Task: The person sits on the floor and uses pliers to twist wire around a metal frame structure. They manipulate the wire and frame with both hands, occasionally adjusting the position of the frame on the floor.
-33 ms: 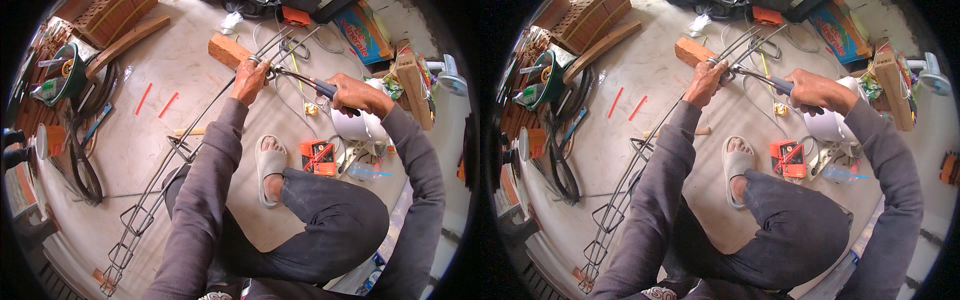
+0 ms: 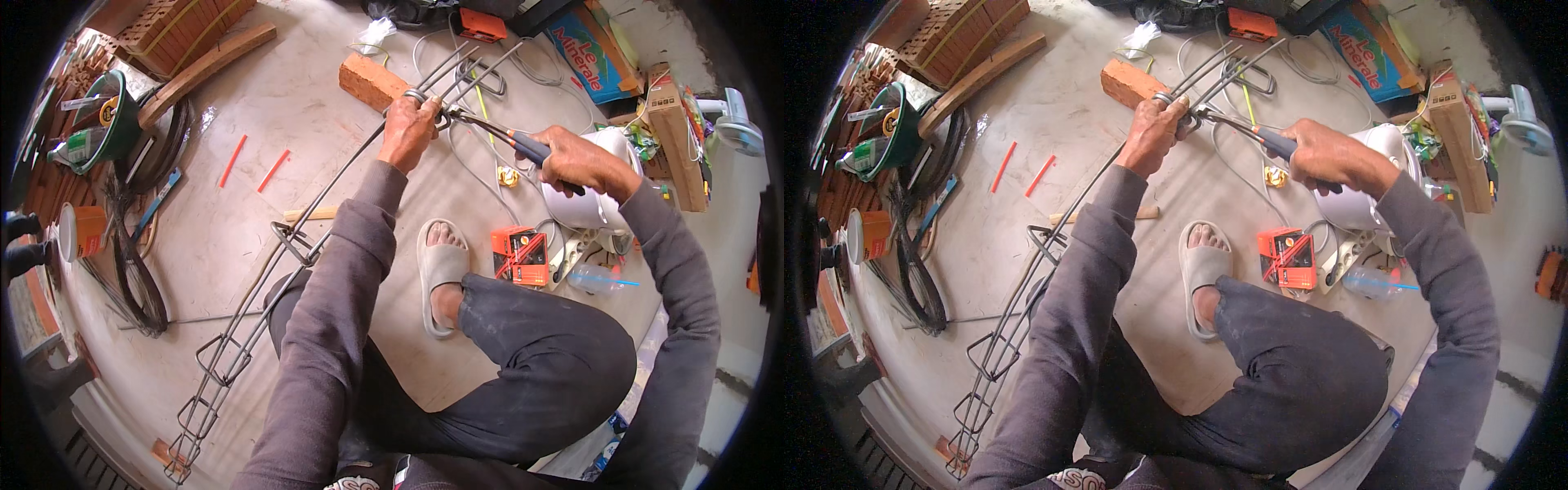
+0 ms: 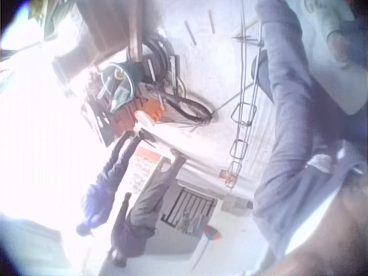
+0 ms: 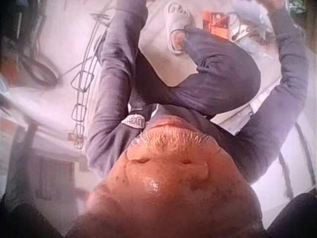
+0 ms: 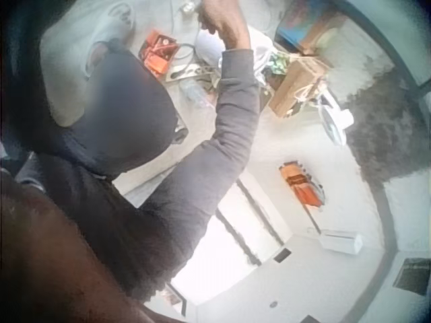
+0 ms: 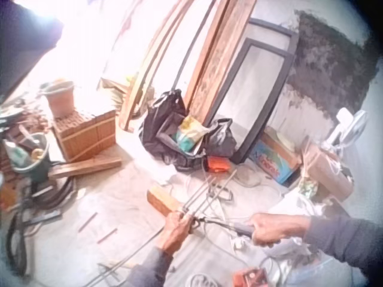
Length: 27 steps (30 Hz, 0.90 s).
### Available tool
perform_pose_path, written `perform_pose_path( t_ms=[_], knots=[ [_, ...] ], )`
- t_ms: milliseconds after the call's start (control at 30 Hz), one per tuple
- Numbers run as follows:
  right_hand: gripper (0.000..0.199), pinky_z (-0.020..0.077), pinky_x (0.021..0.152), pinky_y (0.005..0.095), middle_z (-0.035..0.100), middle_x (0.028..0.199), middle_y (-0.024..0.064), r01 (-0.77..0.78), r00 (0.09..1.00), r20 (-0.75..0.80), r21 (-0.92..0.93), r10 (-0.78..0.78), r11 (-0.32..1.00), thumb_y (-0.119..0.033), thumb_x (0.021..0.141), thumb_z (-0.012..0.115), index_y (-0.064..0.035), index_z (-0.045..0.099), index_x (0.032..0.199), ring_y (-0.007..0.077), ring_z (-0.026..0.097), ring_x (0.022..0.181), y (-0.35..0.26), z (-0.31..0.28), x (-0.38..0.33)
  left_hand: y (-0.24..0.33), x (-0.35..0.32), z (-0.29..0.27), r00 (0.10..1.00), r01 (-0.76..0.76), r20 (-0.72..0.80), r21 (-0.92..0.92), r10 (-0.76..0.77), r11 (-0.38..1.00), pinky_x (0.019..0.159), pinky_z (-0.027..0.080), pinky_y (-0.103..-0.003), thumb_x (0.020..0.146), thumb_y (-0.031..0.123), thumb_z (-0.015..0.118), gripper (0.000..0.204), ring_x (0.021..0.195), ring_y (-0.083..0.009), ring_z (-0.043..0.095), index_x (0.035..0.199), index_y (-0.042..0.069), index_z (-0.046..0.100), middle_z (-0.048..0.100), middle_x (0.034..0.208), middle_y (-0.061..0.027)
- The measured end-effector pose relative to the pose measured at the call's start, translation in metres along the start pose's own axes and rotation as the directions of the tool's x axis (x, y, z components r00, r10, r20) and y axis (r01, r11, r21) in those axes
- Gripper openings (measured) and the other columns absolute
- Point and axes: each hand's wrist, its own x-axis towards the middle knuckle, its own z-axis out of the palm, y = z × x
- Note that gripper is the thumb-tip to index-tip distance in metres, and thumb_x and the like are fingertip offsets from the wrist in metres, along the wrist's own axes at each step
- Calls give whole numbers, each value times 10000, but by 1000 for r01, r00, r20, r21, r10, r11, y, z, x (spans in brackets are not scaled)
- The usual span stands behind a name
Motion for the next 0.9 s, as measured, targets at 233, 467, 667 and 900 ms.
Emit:
perform_pose_path(
  t_ms=[233, 467, 667, 900],
  knots=[
    [269, 392, 405, 316, 509, 605, 58, 42, 995, -87, -6, -42, 999, -50, 700, 513, -12, 569, 960, 136, 497, 465, 0, 8, 2, 9, 2, -9, 999, -13, 30, 24, 12, 1000, 415, 335, -295, 997, 308, 549, 367, 466, -104, 451, 816, 6, 652, 530, 566, -36],
    [130, 410, 410, 341, 539, 608, 87, 111, 993, -41, -85, -115, 990, -75, 742, 533, -2, 537, 849, 169, 535, 477, 4, 0, 7, 22, 2, -18, 981, 179, 107, -167, -162, 970, 360, 272, -211, 995, 290, 568, 280, 431, -39, 405, 1085, 55, 690, 590, 643, 4],
    [109, 424, 427, 332, 542, 598, 82, 87, 994, -61, -108, -94, 990, -82, 738, 543, -6, 524, 813, 169, 548, 477, -11, 4, -8, 34, -15, -23, 975, 213, 83, -117, -205, 970, 396, 362, -249, 972, 357, 584, 363, 470, -82, 497, 783, 49, 619, 589, 603, -43],
    [117, 409, 419, 327, 527, 573, 74, 205, 971, -98, -126, -217, 971, -66, 684, 529, 0, 517, 780, 158, 524, 460, -12, -2, -9, 54, -14, -37, 971, 227, 116, -172, -210, 959, 394, 323, -195, 972, 328, 624, 316, 464, -48, 468, 799, 64, 632, 592, 617, -6]
  ],
)
